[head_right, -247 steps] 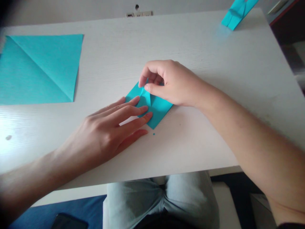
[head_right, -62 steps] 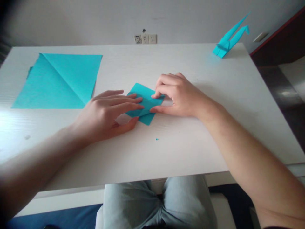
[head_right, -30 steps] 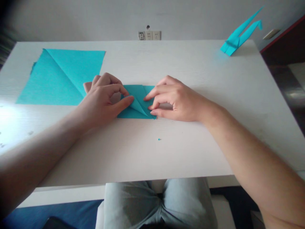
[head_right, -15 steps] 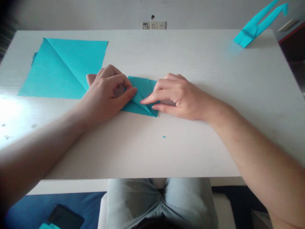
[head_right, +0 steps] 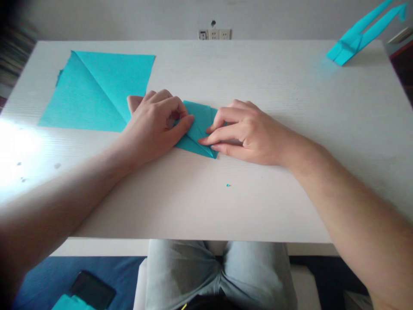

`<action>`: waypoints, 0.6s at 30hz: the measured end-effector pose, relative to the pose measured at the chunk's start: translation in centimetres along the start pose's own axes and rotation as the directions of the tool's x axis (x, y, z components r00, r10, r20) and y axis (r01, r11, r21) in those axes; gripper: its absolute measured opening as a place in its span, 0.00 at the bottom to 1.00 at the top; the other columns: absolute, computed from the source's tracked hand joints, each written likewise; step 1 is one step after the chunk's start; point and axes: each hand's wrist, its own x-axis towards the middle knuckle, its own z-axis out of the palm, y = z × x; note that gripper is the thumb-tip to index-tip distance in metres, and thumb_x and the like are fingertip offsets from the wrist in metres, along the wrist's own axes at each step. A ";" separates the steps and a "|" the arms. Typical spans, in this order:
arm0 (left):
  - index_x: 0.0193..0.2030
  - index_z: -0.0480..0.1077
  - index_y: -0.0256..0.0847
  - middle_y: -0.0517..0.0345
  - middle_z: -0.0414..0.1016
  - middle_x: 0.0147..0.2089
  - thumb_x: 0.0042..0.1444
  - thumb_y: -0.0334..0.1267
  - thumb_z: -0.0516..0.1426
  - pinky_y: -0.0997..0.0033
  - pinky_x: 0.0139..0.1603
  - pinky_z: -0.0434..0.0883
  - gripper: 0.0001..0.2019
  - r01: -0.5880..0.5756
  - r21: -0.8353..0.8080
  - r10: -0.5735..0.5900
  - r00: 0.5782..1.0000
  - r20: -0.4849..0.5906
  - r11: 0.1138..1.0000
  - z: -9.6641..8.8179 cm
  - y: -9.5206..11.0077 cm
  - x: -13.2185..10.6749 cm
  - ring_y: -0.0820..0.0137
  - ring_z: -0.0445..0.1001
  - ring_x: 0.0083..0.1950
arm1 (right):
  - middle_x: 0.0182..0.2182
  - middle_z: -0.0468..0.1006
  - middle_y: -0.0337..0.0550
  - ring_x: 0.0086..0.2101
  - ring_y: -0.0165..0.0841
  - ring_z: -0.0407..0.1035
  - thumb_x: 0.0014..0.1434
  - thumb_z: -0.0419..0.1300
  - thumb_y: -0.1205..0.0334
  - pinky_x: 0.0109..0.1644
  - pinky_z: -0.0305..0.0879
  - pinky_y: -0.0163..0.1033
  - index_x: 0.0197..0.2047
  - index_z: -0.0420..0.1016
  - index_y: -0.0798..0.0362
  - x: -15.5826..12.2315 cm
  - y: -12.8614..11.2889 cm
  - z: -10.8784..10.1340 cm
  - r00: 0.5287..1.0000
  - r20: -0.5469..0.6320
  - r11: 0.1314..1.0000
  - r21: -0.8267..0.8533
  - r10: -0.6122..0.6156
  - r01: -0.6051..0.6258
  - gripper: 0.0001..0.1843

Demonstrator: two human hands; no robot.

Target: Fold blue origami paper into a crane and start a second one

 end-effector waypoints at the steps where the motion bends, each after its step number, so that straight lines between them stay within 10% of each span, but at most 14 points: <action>1: 0.47 0.77 0.46 0.49 0.85 0.54 0.85 0.46 0.57 0.40 0.75 0.74 0.13 0.000 0.004 0.000 1.000 0.002 1.000 0.0 0.0 0.0 0.52 0.80 0.63 | 0.58 0.93 0.41 0.55 0.54 0.82 0.82 0.68 0.53 0.72 0.77 0.71 0.64 0.96 0.22 0.0 -0.1 0.0 1.000 0.010 1.000 0.004 0.017 -0.017 0.18; 18: 0.47 0.82 0.47 0.50 0.86 0.49 0.82 0.45 0.59 0.35 0.73 0.72 0.12 0.012 -0.068 -0.011 1.000 0.022 0.998 -0.4 -0.9 0.4 0.49 0.82 0.59 | 0.60 0.91 0.49 0.59 0.56 0.82 0.81 0.70 0.53 0.71 0.77 0.69 0.66 0.97 0.32 -0.5 -0.5 0.0 0.999 0.031 0.997 -0.058 -0.045 0.046 0.17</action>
